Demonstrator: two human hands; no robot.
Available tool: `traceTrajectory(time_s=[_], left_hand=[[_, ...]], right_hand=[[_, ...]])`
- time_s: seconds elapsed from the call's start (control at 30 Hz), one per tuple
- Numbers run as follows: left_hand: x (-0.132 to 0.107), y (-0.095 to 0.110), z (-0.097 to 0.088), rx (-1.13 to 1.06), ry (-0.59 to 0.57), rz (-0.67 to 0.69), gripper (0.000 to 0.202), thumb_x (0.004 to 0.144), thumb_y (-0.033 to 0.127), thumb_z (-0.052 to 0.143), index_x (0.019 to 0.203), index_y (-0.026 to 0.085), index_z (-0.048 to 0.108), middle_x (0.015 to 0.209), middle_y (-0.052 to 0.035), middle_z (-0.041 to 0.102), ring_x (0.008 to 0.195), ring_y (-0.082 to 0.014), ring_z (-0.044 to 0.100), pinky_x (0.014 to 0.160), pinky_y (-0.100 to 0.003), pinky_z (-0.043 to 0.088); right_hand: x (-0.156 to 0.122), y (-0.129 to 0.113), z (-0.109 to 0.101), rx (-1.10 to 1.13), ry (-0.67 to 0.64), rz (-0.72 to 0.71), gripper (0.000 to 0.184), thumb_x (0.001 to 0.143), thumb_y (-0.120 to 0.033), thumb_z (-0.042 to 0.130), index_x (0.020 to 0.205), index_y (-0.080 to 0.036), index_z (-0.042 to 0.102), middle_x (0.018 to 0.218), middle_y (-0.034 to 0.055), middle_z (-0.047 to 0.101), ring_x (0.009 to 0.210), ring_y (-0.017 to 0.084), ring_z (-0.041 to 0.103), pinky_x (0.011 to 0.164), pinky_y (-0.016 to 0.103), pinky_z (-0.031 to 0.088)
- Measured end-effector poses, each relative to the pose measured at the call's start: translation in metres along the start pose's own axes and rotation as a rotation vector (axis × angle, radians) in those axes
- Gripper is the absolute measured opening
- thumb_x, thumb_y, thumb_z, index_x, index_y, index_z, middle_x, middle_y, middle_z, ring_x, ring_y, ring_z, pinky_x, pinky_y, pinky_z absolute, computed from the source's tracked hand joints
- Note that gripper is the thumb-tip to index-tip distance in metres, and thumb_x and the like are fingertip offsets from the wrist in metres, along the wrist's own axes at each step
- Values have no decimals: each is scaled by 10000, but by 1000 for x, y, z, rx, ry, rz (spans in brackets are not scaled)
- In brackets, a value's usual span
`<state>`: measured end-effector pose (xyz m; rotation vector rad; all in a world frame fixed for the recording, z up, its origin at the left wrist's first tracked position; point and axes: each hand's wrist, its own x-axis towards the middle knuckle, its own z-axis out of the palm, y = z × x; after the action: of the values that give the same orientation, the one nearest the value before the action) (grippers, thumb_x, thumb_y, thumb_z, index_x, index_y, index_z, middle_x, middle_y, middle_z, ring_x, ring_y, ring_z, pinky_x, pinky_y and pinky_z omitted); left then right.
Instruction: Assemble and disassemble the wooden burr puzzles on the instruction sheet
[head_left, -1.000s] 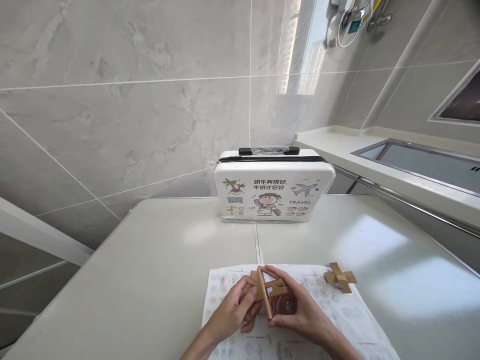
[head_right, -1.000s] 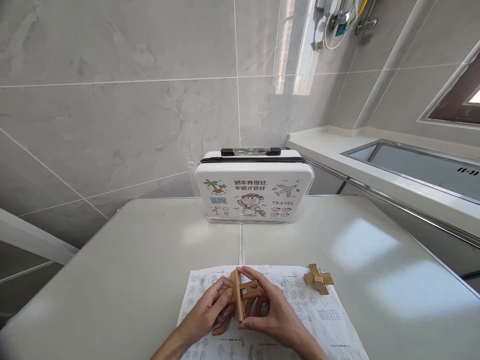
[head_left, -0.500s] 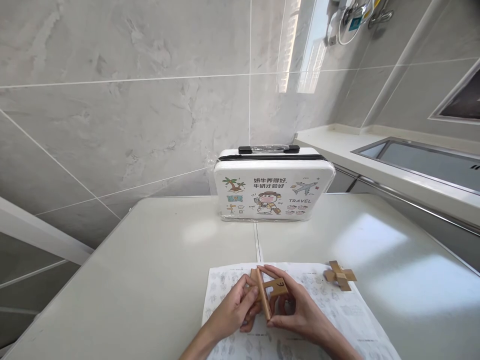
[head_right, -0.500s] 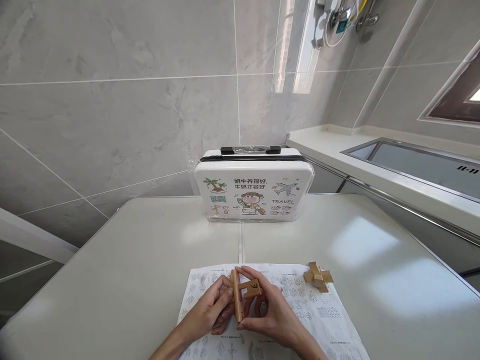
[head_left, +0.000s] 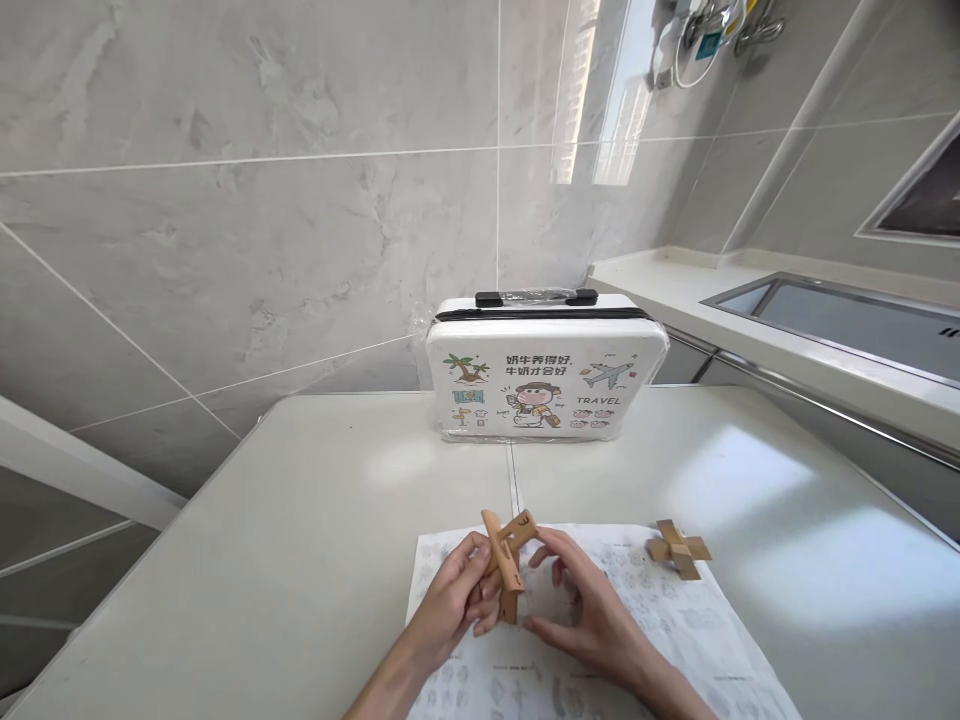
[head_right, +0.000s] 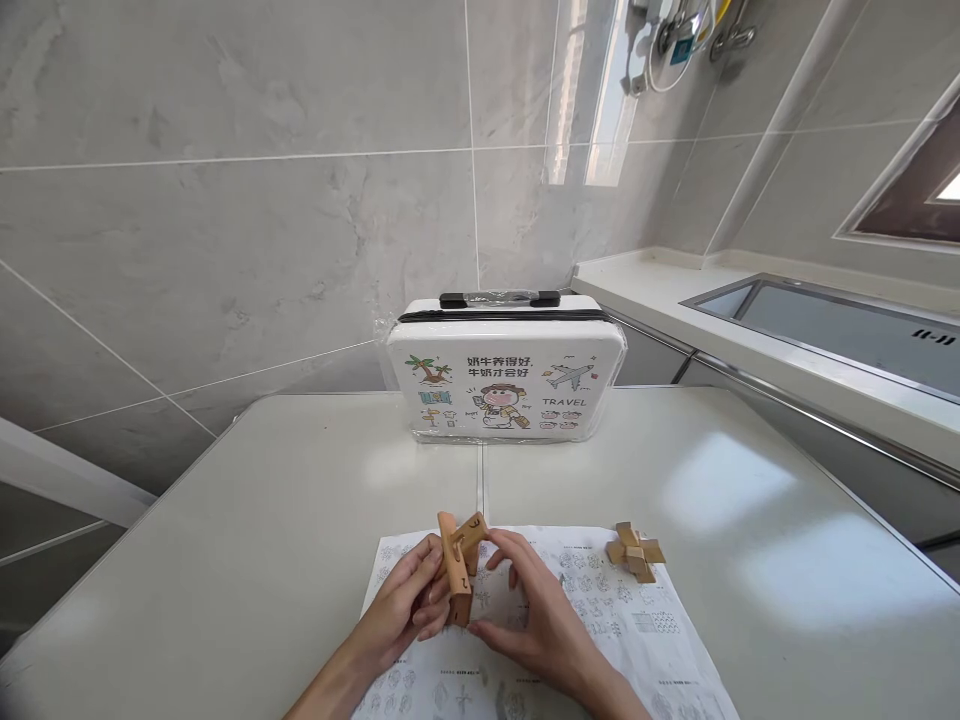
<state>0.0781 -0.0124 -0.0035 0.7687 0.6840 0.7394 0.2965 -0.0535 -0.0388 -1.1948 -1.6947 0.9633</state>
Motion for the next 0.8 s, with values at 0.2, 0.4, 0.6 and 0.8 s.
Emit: traceTrajectory(time_s=[0.2, 0.4, 0.6, 0.8], left_hand=[[2, 1, -1, -115, 77, 28, 377, 958, 510, 735, 934, 181, 552, 663, 68, 497, 449, -33, 327, 417, -170, 302], [3, 0, -2, -181, 109, 46, 303, 944, 426, 777, 993, 170, 623, 749, 18, 582, 546, -68, 472, 456, -192, 347], [6, 0, -6, -248, 144, 110, 265, 930, 383, 800, 1053, 169, 704, 854, -6, 580, 658, -85, 492, 581, -226, 424], [5, 1, -5, -104, 156, 116, 292, 909, 398, 820, 1044, 147, 756, 779, -1, 548, 687, -102, 457, 711, -255, 437]], right_hand=[[2, 2, 10, -298, -82, -133, 962, 753, -220, 860, 1593, -357, 412, 1630, 105, 465, 1490, 402, 423, 1207, 592, 399], [2, 4, 22, -362, -9, -205, 922, 803, -218, 826, 1607, -334, 390, 1573, 114, 545, 1459, 413, 464, 1183, 609, 419], [4, -6, 14, -204, 135, -56, 633, 850, -289, 794, 1442, -311, 570, 1480, 117, 600, 1375, 386, 539, 1142, 572, 468], [11, -20, -2, 288, 117, 100, 509, 955, -526, 700, 1385, -269, 607, 1372, 126, 658, 1136, 307, 660, 991, 452, 562]])
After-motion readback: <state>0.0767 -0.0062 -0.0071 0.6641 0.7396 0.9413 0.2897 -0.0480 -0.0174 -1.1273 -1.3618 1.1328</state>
